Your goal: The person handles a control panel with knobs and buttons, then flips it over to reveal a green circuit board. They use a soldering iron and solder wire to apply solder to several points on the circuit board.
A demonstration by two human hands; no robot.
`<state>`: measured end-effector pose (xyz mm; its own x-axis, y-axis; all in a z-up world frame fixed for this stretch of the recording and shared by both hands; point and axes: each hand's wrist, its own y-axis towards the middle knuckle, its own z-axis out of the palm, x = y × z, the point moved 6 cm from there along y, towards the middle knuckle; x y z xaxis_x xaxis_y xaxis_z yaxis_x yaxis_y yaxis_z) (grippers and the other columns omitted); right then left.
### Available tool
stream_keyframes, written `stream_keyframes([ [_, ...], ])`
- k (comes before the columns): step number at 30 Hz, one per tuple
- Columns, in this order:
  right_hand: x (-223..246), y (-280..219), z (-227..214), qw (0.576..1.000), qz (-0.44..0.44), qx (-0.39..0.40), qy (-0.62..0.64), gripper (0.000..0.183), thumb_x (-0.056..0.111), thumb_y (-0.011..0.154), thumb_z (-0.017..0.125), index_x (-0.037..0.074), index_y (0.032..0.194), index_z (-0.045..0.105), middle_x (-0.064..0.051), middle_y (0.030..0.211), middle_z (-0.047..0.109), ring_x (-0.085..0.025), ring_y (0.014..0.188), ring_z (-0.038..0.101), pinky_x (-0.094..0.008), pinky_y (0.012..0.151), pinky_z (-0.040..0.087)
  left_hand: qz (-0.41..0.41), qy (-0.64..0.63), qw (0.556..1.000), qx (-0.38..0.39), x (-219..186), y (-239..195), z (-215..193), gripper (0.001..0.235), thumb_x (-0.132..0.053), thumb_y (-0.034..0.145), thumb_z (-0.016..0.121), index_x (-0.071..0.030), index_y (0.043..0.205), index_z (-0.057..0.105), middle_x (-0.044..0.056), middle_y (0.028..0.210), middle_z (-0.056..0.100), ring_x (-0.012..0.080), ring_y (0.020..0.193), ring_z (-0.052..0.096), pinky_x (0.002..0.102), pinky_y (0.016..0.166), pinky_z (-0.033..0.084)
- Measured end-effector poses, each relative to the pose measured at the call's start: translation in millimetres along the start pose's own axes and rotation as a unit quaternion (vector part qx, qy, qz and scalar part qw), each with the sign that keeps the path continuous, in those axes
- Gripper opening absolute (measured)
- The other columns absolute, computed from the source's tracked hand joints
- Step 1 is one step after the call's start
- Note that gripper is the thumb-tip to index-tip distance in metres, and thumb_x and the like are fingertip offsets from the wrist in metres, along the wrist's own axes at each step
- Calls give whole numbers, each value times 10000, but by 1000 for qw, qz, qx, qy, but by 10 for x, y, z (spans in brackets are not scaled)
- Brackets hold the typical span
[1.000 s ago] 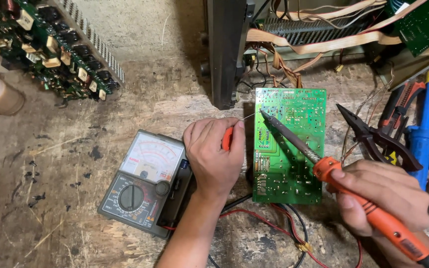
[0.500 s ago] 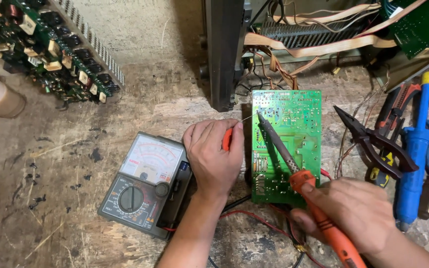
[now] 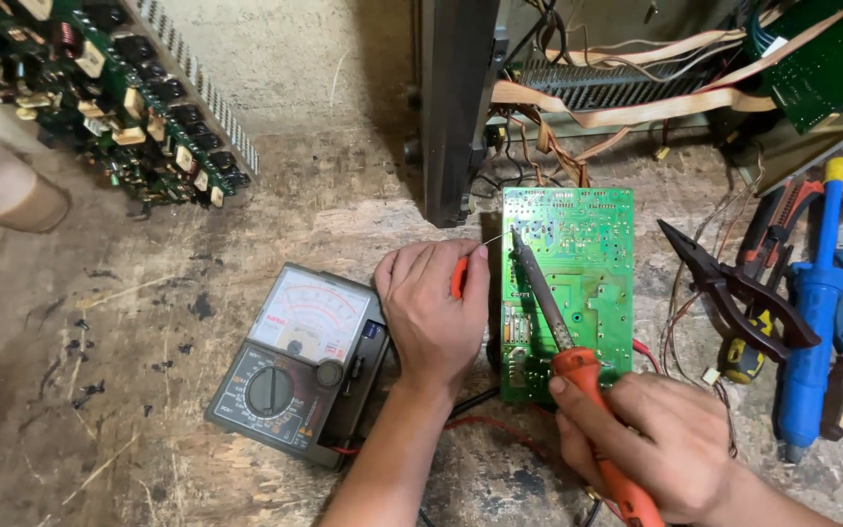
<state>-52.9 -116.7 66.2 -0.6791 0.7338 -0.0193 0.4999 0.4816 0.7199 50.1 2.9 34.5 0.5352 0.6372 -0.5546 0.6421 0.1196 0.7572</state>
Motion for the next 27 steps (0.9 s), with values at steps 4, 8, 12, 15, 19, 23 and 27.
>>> stream_keyframes([
  [4,24,61,-9,1000,8,15,18,202,77,711,575,46,911,568,-34,544,369,-139,381,361,-250,367,327,-6,-4,1000,2,-36,26,-24,81,-143,766,533,-92,731,585,10,687,614,148,666,543,297,684,329],
  [8,33,72,-17,1000,10,7,22,193,78,705,581,44,895,571,-27,540,374,-136,384,366,-240,379,338,-15,-3,1000,7,-35,24,-16,81,-147,770,529,-98,734,583,5,699,616,154,682,541,299,690,325],
  [12,23,60,-20,999,20,3,37,205,82,718,568,37,918,562,-23,552,395,-126,397,388,-227,400,354,-34,2,999,24,-34,23,1,77,-150,767,530,-105,742,587,2,712,619,160,694,542,308,709,328],
  [15,3,49,-21,999,14,-7,29,198,74,712,581,18,902,569,-31,542,391,-134,390,400,-233,384,361,-46,4,999,27,-16,18,22,92,-164,770,524,-103,744,588,9,704,618,166,694,540,314,705,328],
  [19,-27,61,-73,998,34,-30,37,165,97,703,576,12,845,577,-19,516,405,-112,370,395,-217,373,343,-35,5,999,27,-58,59,-41,67,-147,764,524,-122,739,581,-2,733,615,176,705,534,304,721,330],
  [23,-126,-70,-38,998,24,-23,50,310,241,704,601,15,914,570,-38,561,481,-130,443,479,-228,450,422,-62,-4,998,7,12,39,-30,38,-148,741,565,-124,737,594,-9,719,621,145,700,552,309,739,348],
  [27,-180,-76,-49,994,32,-36,101,434,396,732,512,7,916,561,-34,598,523,-151,496,539,-243,506,467,-59,-29,998,-24,83,30,6,73,-175,757,540,-115,758,583,-1,680,614,141,664,560,312,723,377],
])
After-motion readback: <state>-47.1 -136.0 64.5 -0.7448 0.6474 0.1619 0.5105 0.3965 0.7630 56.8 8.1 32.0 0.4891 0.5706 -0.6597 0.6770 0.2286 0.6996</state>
